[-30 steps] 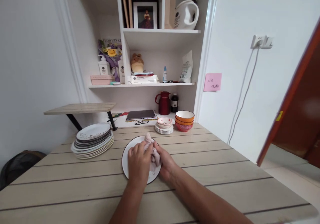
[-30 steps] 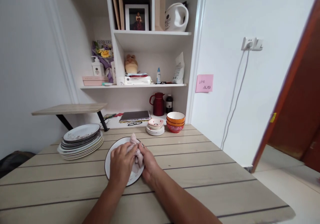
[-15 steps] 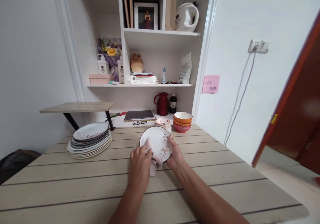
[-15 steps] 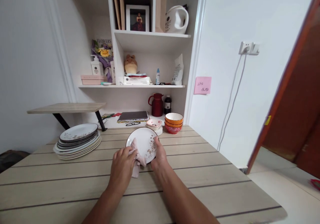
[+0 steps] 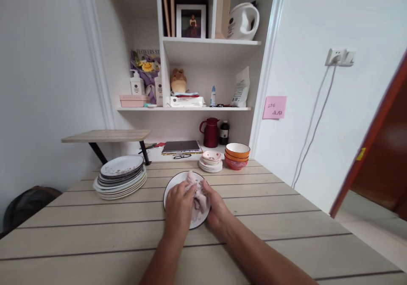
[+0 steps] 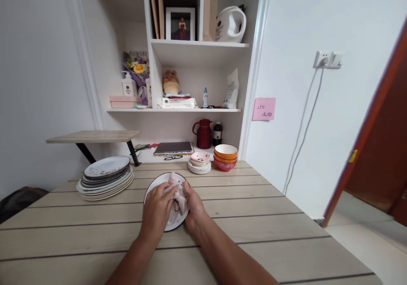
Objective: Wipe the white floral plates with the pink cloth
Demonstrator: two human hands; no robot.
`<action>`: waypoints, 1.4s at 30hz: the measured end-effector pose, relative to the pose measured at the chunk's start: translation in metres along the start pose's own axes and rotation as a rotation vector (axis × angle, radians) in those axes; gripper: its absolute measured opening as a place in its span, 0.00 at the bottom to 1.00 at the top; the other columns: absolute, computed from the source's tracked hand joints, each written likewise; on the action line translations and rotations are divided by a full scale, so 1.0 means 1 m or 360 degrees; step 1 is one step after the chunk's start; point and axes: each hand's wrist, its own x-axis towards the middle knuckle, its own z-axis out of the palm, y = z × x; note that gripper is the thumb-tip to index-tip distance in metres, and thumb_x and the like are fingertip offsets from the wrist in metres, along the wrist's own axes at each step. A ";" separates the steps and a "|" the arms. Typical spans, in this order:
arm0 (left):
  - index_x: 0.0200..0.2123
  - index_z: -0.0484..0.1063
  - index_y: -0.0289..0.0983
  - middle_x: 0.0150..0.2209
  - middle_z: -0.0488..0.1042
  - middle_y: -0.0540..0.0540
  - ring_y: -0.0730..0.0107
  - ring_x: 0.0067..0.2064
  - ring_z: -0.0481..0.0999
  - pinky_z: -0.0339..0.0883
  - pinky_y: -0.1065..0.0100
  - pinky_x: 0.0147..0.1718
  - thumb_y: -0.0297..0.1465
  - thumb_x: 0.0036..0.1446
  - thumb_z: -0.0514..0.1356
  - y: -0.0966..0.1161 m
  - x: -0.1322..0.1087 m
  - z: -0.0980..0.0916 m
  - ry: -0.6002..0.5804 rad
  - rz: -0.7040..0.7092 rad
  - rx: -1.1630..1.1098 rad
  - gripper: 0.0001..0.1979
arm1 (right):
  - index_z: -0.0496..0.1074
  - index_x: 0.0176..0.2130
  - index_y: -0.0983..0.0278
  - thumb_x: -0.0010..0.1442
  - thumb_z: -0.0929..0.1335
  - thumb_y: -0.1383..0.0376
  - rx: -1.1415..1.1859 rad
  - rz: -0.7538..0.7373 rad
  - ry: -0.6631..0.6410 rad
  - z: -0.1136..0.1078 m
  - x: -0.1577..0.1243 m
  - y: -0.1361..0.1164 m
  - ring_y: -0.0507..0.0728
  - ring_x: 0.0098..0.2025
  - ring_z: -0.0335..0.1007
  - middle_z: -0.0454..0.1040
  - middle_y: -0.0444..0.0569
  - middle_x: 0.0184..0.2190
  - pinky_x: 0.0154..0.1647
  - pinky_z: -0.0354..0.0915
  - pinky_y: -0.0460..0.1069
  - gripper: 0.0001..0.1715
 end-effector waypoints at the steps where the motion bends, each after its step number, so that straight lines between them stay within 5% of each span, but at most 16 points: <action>1: 0.49 0.75 0.43 0.49 0.74 0.43 0.59 0.50 0.71 0.65 0.56 0.50 0.23 0.58 0.57 -0.002 0.000 -0.001 0.0011 -0.0090 0.0024 0.18 | 0.72 0.43 0.67 0.63 0.66 0.56 -0.0029 -0.0021 0.0000 0.001 -0.001 0.003 0.57 0.30 0.77 0.81 0.50 0.30 0.37 0.71 0.51 0.17; 10: 0.52 0.75 0.42 0.51 0.72 0.39 0.55 0.53 0.70 0.63 0.54 0.51 0.25 0.57 0.59 -0.012 -0.001 0.002 -0.0017 -0.0434 0.0007 0.19 | 0.70 0.49 0.65 0.63 0.66 0.57 -0.0088 -0.0055 0.0059 0.001 0.001 0.006 0.59 0.35 0.79 0.81 0.52 0.36 0.43 0.71 0.55 0.19; 17: 0.56 0.70 0.48 0.60 0.68 0.45 0.56 0.61 0.64 0.42 0.41 0.64 0.21 0.52 0.60 0.001 -0.003 0.013 -0.0355 0.0015 -0.0460 0.28 | 0.72 0.36 0.67 0.65 0.64 0.55 0.0003 0.0003 0.0110 -0.006 0.006 -0.002 0.55 0.27 0.77 0.80 0.50 0.26 0.33 0.71 0.48 0.18; 23: 0.54 0.71 0.47 0.61 0.69 0.47 0.59 0.65 0.60 0.47 0.44 0.63 0.21 0.55 0.58 0.011 -0.003 0.013 -0.0566 0.0240 -0.0663 0.25 | 0.73 0.34 0.70 0.66 0.59 0.48 0.0052 0.0176 0.0064 -0.017 0.008 -0.030 0.57 0.26 0.75 0.78 0.53 0.23 0.31 0.71 0.51 0.29; 30: 0.53 0.72 0.46 0.59 0.71 0.49 0.59 0.61 0.66 0.53 0.47 0.61 0.20 0.58 0.56 0.008 -0.002 0.017 -0.0376 0.0227 -0.0447 0.23 | 0.75 0.42 0.68 0.64 0.63 0.53 0.0179 -0.0218 0.0091 -0.032 0.012 -0.053 0.61 0.37 0.78 0.81 0.54 0.33 0.46 0.70 0.57 0.22; 37: 0.54 0.71 0.42 0.61 0.68 0.45 0.57 0.63 0.65 0.49 0.43 0.62 0.23 0.63 0.51 -0.012 -0.002 0.015 -0.0146 -0.0155 -0.0081 0.20 | 0.73 0.51 0.68 0.62 0.65 0.53 0.0014 -0.0172 -0.0110 -0.020 0.012 -0.027 0.63 0.48 0.76 0.81 0.57 0.42 0.53 0.66 0.60 0.25; 42: 0.56 0.70 0.40 0.61 0.67 0.42 0.57 0.63 0.64 0.51 0.47 0.63 0.24 0.63 0.51 -0.016 -0.002 0.019 -0.0191 -0.0233 -0.0051 0.20 | 0.73 0.49 0.67 0.61 0.66 0.53 -0.0064 -0.0116 0.0068 -0.020 0.013 -0.016 0.63 0.45 0.77 0.81 0.56 0.40 0.52 0.67 0.60 0.24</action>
